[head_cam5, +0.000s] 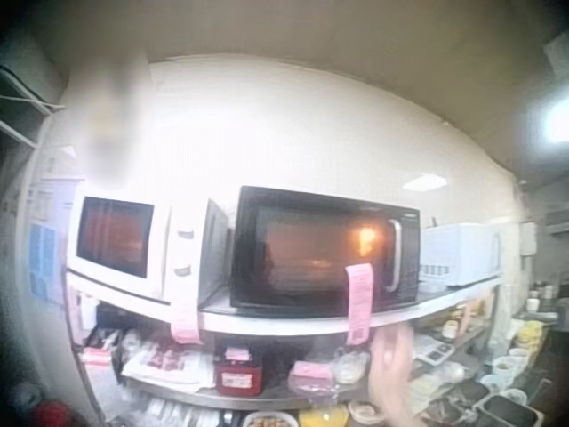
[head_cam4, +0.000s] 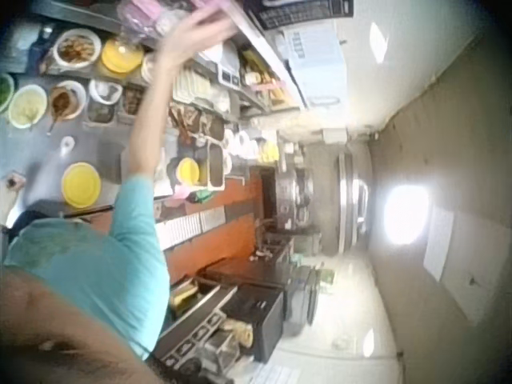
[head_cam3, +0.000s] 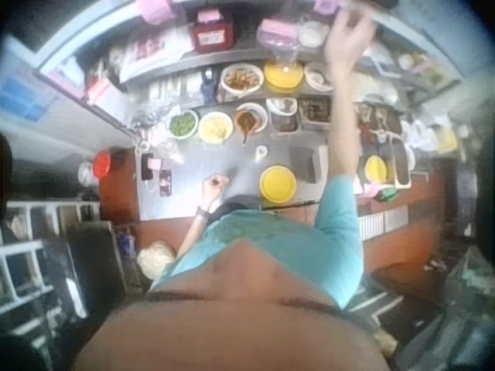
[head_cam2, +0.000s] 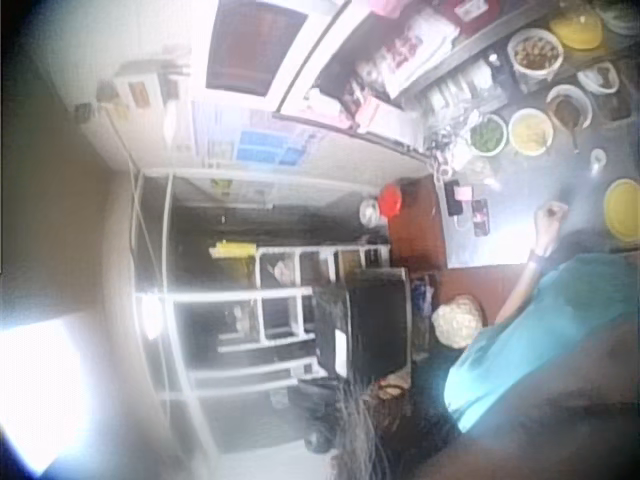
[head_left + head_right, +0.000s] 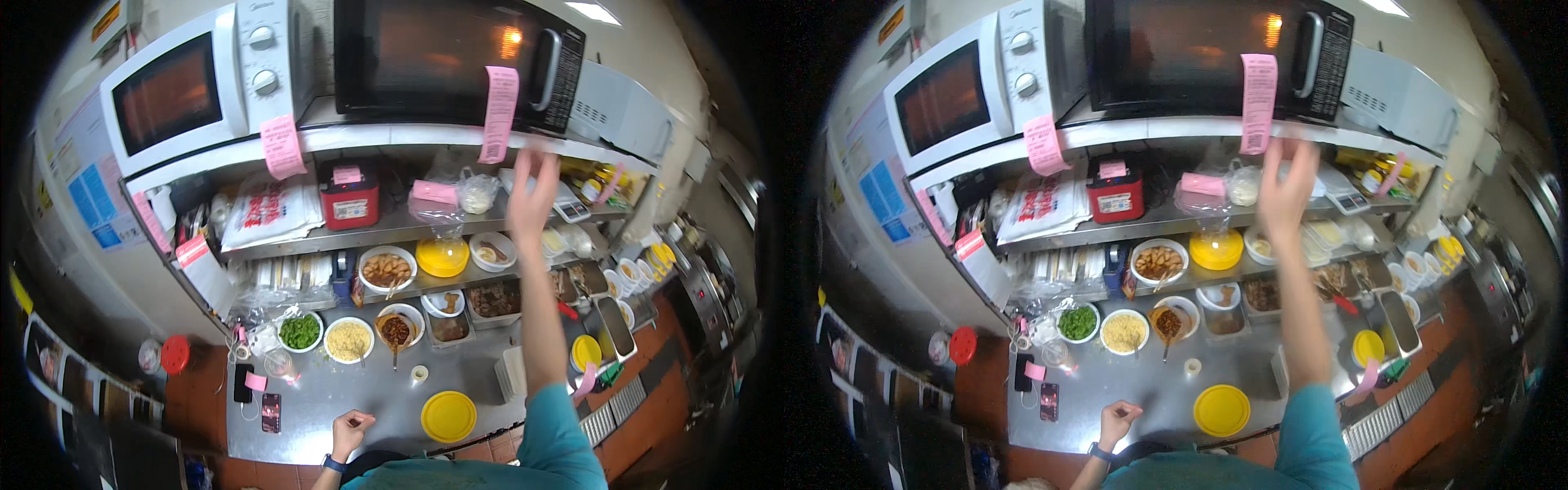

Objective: The person assembles takeout orders by placing food items into containers, sealing them with lids, and bagging them with receipts. They use tongs to transfer cooked items from trays into bowls, then place the bowls into plastic bags and tie them. The person also uses a microwave to heat items and handles multiple containers and receipts throughout the process.

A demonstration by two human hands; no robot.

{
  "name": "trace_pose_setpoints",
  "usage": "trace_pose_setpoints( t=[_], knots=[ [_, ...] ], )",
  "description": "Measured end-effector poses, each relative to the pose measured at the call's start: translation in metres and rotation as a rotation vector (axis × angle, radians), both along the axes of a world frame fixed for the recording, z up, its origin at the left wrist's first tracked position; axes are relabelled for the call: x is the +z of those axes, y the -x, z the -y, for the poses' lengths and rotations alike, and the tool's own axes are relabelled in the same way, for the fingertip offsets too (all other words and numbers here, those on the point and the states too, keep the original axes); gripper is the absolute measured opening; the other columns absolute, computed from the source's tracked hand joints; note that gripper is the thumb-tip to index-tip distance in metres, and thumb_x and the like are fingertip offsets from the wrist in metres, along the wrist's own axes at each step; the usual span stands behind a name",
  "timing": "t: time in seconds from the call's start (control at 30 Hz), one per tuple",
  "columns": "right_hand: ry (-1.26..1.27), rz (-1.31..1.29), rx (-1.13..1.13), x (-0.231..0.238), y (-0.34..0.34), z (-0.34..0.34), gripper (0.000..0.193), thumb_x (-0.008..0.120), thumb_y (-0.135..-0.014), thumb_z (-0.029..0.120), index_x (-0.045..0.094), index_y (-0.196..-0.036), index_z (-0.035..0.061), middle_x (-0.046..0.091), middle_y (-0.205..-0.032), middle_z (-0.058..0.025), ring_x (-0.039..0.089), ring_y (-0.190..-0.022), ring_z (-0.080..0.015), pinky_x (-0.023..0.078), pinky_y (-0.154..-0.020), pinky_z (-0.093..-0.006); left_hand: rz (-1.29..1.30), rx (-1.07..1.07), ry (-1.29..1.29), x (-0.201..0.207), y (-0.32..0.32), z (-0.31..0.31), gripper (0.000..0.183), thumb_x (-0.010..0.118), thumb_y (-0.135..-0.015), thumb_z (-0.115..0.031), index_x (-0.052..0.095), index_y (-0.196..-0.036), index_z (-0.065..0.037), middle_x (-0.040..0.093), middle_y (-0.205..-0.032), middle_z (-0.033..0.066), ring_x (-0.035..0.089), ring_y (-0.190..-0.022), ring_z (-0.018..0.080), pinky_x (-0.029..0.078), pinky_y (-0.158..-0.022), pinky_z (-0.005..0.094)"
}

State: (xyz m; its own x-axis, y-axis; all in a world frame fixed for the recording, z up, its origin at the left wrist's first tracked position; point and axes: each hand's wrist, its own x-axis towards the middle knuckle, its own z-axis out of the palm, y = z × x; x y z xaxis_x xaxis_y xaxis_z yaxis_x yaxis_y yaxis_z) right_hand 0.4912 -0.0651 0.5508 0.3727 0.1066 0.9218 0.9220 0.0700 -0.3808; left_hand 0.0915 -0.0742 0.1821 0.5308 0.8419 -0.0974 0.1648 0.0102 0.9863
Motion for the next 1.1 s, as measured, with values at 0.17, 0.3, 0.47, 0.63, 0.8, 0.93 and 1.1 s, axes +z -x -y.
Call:
trace_pose_setpoints(
  t=[0.17,0.3,0.47,0.63,0.8,0.93,1.1],
  knots=[
    [-0.1,0.208,-0.613,0.181,-0.141,-0.049,0.062,0.062,-0.087,0.022,0.041,-0.136,-0.009,0.052,-0.126,-0.0341,0.05,-0.12,-0.0456,0.038,-0.106,-0.0524,-0.092,-0.14,-0.267,0.073,-0.021,-0.025,0.018,0.082,-0.082,-0.015,0.072,-0.079,-0.001,0.071,-0.071,0.0078,0.063,-0.061,0.0113,0.049,-0.059,0.0285],
    [0.186,0.019,-0.589,0.21,-0.129,-0.026,0.053,0.056,-0.079,0.009,0.048,-0.129,-0.0072,0.064,-0.108,-0.0346,0.064,-0.101,-0.0456,0.048,-0.095,-0.0525,0.05,-0.156,-0.534,0.162,-0.069,-0.026,0.012,0.078,-0.081,-0.009,0.073,-0.09,-0.004,0.073,-0.086,0.0093,0.071,-0.083,0.0235,0.054,-0.075,0.0336],
    [-0.298,-0.331,0.741,0.19,-0.06,0.075,0.054,0.046,-0.102,0.031,0.047,-0.142,-0.0062,0.065,-0.123,-0.0197,0.063,-0.109,-0.0239,0.045,-0.101,-0.0347,0.373,-0.007,-1.077,0.299,-0.097,-0.031,0.019,0.074,-0.08,-0.002,0.072,-0.099,-0.004,0.073,-0.102,0.0113,0.069,-0.104,0.0282,0.053,-0.09,0.0373],
    [0.165,-0.553,0.418,0.2,-0.073,-0.014,0.043,0.046,-0.099,0.035,0.065,-0.114,-0.0003,0.069,-0.094,-0.011,0.066,-0.087,-0.02,0.053,-0.083,-0.0366,0.696,0.053,-1.36,0.403,-0.12,-0.045,0.09,0.077,-0.083,-0.044,0.035,-0.148,0.002,0.043,-0.147,0.0293,0.045,-0.136,0.0431,0.035,-0.112,0.0488],
    [0.58,-0.458,0.159,0.23,-0.146,-0.185,0.04,0.053,-0.092,0.038,0.066,-0.079,0.0026,0.062,-0.062,-0.0098,0.061,-0.058,-0.0214,0.051,-0.058,-0.039,1.102,-0.172,-0.589,0.402,-0.094,-0.047,0.087,0.048,-0.092,-0.069,0.042,-0.145,-0.001,0.055,-0.136,0.0235,0.057,-0.123,0.029,0.046,-0.104,0.0467],
    [0.581,-0.86,0.32,0.223,-0.169,-0.249,0.024,0.054,-0.093,0.027,0.055,-0.086,0.0042,0.05,-0.064,-0.0073,0.053,-0.044,-0.0199,0.045,-0.038,-0.0342,0.91,0.19,-0.844,0.398,-0.061,-0.057,0.092,0.039,-0.093,-0.076,0.045,-0.146,-0.001,0.056,-0.139,0.0168,0.056,-0.124,0.0299,0.044,-0.107,0.0425],
    [0.369,-0.997,0.417,0.224,-0.17,-0.251,0.012,0.052,-0.094,0.021,0.057,-0.1,0.0114,0.044,-0.067,0.0003,0.048,-0.055,-0.0158,0.061,-0.063,-0.0555,0.913,0.304,-0.956,0.453,-0.061,-0.076,0.065,0.041,-0.101,-0.049,0.037,-0.146,-0.002,0.052,-0.14,0.0186,0.051,-0.128,0.0253,0.035,-0.112,0.0405]
  ],
)
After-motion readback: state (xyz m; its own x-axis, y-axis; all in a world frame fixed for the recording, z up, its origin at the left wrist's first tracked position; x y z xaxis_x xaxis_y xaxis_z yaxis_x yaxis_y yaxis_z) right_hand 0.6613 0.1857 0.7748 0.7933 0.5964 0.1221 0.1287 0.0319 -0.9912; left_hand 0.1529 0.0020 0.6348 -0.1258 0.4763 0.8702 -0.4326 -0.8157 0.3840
